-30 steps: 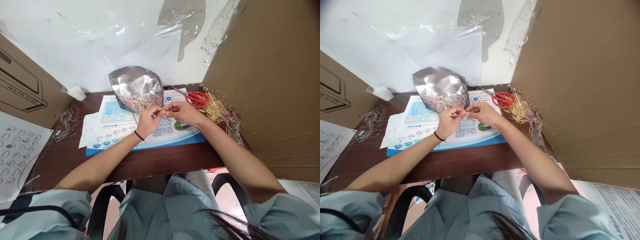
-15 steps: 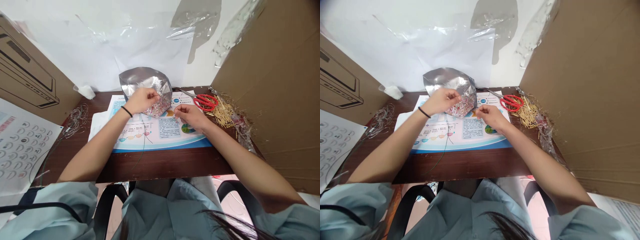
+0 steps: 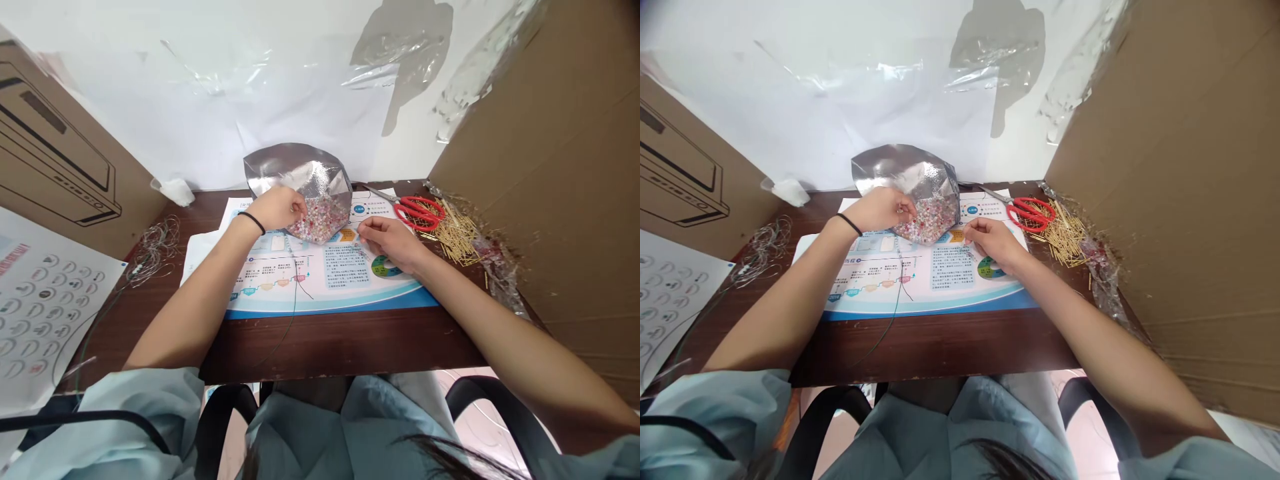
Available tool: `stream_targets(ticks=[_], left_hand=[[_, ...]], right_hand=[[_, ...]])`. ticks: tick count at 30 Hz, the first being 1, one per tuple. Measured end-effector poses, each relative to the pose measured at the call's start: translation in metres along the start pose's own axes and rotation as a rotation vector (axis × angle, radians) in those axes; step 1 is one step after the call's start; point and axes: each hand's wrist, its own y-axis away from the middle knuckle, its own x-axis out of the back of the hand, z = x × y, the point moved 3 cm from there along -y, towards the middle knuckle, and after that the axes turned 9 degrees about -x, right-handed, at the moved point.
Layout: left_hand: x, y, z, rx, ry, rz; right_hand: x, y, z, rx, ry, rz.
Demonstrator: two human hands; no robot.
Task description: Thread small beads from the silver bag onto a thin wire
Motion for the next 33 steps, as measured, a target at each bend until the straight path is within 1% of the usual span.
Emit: stream_targets(ticks=[3, 6, 9, 12, 17, 21, 27, 30, 33], left_hand=[[0.001, 0.001, -0.001, -0.031, -0.072, -0.051], [0.005, 0.004, -0.001, -0.063, -0.098, -0.112], [0.006, 0.005, -0.001, -0.109, -0.065, -0.144], [0.003, 0.004, -0.003, -0.085, -0.017, -0.159], [-0.002, 0.003, -0.003, -0.021, -0.04, -0.155], [-0.004, 0.004, -0.003, -0.029, -0.031, -0.151], [-0.007, 0.003, -0.006, -0.017, -0.006, -0.151], [-0.004, 0.003, -0.002, -0.007, -0.043, -0.135], [0.006, 0.005, 0.006, -0.032, -0.037, -0.061]], right_hand=[[0.0, 0.0, 0.0, 0.004, -0.003, -0.003], [0.0, -0.001, 0.0, 0.004, -0.009, -0.001], [-0.001, -0.001, 0.0, -0.014, 0.0, 0.004], [-0.001, -0.001, 0.0, -0.02, 0.002, 0.013], [0.001, -0.002, 0.002, 0.008, 0.013, -0.002], [0.001, -0.002, 0.003, 0.001, 0.027, -0.008], [-0.001, 0.0, -0.001, 0.001, 0.039, 0.007], [-0.002, 0.001, -0.002, -0.011, 0.036, 0.007], [-0.001, 0.001, -0.001, 0.002, 0.037, 0.002]])
